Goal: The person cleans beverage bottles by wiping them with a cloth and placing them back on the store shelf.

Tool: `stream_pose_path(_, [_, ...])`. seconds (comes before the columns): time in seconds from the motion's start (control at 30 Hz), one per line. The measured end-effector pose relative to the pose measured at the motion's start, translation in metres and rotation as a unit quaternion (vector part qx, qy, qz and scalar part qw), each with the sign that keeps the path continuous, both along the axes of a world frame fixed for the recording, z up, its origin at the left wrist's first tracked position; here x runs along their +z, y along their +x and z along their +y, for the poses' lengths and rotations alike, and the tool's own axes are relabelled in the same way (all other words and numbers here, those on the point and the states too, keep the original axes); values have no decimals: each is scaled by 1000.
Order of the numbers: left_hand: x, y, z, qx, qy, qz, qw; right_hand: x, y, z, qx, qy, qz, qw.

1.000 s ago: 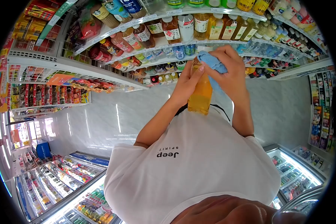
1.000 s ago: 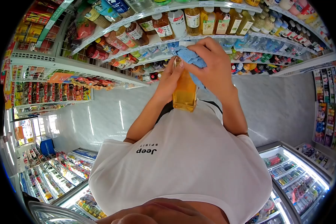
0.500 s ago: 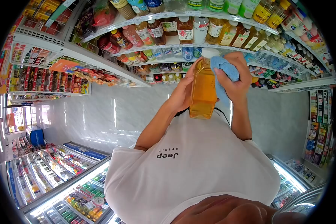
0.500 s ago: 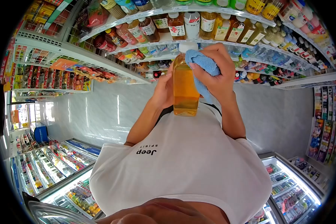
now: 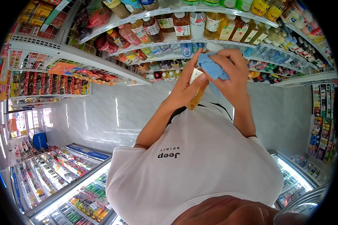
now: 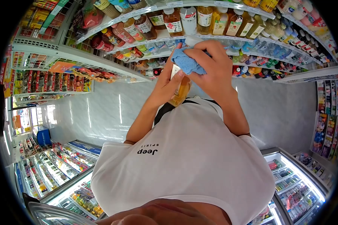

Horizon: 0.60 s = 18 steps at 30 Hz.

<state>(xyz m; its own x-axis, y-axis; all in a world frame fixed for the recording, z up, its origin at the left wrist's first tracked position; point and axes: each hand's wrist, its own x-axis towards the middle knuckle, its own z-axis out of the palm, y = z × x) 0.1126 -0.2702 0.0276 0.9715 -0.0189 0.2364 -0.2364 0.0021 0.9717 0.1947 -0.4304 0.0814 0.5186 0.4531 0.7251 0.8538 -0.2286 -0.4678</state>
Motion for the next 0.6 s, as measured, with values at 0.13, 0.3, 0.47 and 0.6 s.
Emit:
stream_pose_path(0.13, [-2,7,-13,27,-139,76,987,-17,4,6,9,75,80,994])
stream_pose_path(0.3, [8,15,-22,51,-324,177,928,-29,-9,-1,37,22,103,994])
stream_pose_path(0.47, [4,25,-23,79,-450,199,867,-43,-26,-16,118,-7,110,987])
stream_pose_path(0.6, [-12,34,-20,73,-500,265,821,-54,-20,-28,94,23,84,992])
